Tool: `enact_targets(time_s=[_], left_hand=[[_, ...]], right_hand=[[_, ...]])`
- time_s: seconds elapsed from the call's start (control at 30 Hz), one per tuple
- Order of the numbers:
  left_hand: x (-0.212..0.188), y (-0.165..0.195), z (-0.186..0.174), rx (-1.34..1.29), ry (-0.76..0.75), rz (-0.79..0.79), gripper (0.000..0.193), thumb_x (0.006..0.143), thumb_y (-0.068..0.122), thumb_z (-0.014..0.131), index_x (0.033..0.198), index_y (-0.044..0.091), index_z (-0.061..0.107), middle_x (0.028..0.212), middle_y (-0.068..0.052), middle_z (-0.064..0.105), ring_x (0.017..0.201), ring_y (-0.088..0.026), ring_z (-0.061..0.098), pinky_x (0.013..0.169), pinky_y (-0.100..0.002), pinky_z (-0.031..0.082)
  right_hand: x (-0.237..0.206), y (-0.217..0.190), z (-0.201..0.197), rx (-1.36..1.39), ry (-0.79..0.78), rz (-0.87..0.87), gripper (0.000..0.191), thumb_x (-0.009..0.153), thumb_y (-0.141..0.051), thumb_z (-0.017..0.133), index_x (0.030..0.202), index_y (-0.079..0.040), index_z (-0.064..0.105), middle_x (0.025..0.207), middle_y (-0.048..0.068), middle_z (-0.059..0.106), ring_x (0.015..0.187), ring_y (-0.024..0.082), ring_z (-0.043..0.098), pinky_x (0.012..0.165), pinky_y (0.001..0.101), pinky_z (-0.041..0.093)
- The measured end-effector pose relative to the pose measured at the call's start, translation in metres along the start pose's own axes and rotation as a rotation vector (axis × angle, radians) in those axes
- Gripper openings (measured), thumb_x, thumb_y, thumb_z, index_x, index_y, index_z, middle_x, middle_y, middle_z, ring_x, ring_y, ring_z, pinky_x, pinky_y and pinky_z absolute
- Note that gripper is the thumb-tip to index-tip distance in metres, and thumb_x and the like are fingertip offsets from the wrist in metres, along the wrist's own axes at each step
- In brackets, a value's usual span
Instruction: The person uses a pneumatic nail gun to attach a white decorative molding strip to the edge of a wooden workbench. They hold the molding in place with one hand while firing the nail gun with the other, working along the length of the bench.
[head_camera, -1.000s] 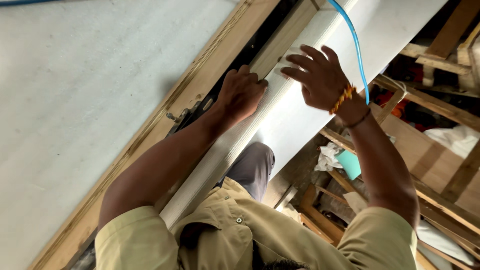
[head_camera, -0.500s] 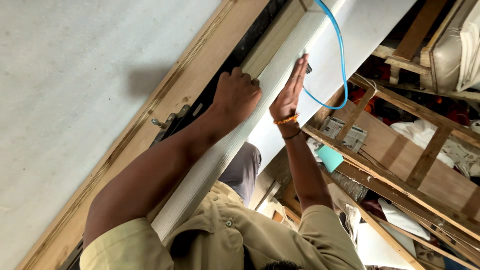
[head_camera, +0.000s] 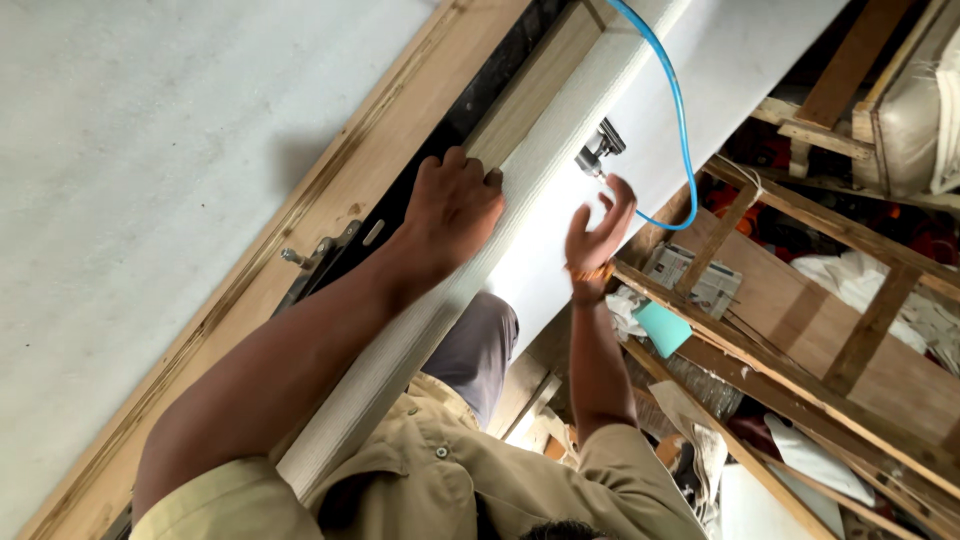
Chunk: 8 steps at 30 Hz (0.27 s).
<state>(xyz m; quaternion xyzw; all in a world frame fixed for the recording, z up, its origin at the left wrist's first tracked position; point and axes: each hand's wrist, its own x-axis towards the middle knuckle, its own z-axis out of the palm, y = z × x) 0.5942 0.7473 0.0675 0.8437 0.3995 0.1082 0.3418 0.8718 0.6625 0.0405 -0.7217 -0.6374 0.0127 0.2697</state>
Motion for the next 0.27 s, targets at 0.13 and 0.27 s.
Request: enact_targets(time_s=[0.13,0.27], left_hand=[[0.004,-0.001,0.004,0.038,-0.010,0.027,0.037,0.087,0.015,0.065,0.122,0.001,0.068,0.084,-0.007,0.066,0.090,-0.026,0.057,0.069,-0.040,0.045],[0.008,-0.010,0.006,0.073,-0.094,0.036,0.044,0.094,0.015,0.063,0.136,0.001,0.062,0.093,-0.008,0.068,0.098,-0.028,0.057,0.073,-0.038,0.045]], right_hand=[[0.055,0.060,0.045,-0.284,-0.223,0.172,0.055,0.085,0.005,0.058,0.139,-0.001,0.048,0.142,0.019,0.052,0.134,0.038,0.053,0.113,0.0452,0.047],[0.079,0.079,0.080,-0.536,-0.477,0.314,0.074,0.077,-0.001,0.070,0.143,0.001,0.037,0.147,0.021,0.040,0.133,0.043,0.042,0.117,0.0443,0.036]])
